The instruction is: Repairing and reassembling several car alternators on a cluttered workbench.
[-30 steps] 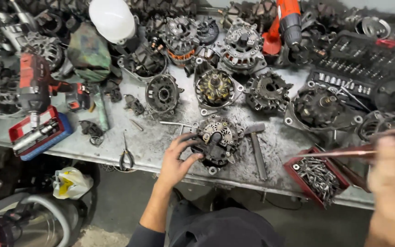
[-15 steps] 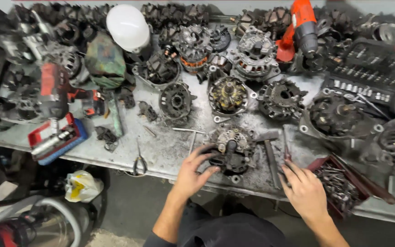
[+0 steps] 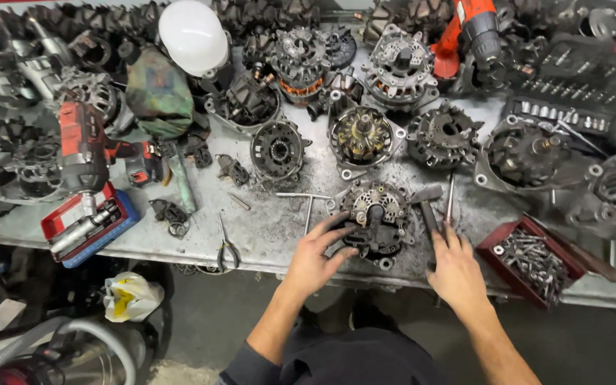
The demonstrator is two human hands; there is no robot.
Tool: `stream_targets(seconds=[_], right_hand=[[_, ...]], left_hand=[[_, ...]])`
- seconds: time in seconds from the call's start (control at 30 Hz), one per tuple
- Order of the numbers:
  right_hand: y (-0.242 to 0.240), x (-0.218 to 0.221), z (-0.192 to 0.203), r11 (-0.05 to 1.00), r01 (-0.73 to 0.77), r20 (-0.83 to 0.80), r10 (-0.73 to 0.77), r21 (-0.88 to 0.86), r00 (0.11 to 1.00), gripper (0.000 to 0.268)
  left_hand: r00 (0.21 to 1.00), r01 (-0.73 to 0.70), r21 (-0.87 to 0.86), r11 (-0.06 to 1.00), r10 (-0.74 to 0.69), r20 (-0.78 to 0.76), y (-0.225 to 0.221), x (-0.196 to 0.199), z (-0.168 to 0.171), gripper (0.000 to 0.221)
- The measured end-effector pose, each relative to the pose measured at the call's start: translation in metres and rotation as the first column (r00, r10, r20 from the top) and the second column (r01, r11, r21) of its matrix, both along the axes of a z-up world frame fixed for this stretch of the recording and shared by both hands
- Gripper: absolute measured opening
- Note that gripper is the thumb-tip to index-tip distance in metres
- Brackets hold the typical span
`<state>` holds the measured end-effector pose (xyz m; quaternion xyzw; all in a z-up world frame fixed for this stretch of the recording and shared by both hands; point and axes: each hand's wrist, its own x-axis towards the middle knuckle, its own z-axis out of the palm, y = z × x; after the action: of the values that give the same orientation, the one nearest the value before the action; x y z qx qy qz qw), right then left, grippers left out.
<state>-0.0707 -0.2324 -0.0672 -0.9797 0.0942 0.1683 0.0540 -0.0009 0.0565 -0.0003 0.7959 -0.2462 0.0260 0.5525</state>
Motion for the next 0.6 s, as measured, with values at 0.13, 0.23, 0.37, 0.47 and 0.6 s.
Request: stream_targets(seconds=[0.13, 0.23, 0.37, 0.47, 0.6], right_hand=[[0.021, -0.015, 0.033, 0.972, 0.112, 0.151, -0.145, 0.209, 0.978, 0.074], [0.046, -0.02, 0.053, 0.909, 0.064, 0.459, -0.268, 0.413, 0.847, 0.06], [0.068, -0.011, 0.063, 0.879, -0.107, 0.626, -0.241, 0.465, 0.742, 0.071], [0.075, -0.005, 0.063, 0.871, -0.146, 0.669, -0.241, 0.468, 0.703, 0.074], [0.077, 0.004, 0.065, 0.903, -0.22, 0.742, -0.144, 0.369, 0.655, 0.065]], left_hand=[[1.0, 0.011, -0.018, 1.0, -0.012, -0.012, 0.002, 0.001, -0.011, 0.035], [0.999, 0.021, -0.047, 0.999, -0.022, -0.028, 0.002, 0.003, -0.011, 0.032], [0.997, 0.022, -0.056, 0.998, -0.026, -0.067, 0.0, 0.004, -0.011, 0.028], [0.997, 0.001, -0.063, 0.998, -0.006, -0.075, -0.004, 0.001, -0.018, 0.026], [0.996, -0.048, -0.071, 0.996, 0.042, -0.081, -0.008, -0.004, -0.02, 0.024]])
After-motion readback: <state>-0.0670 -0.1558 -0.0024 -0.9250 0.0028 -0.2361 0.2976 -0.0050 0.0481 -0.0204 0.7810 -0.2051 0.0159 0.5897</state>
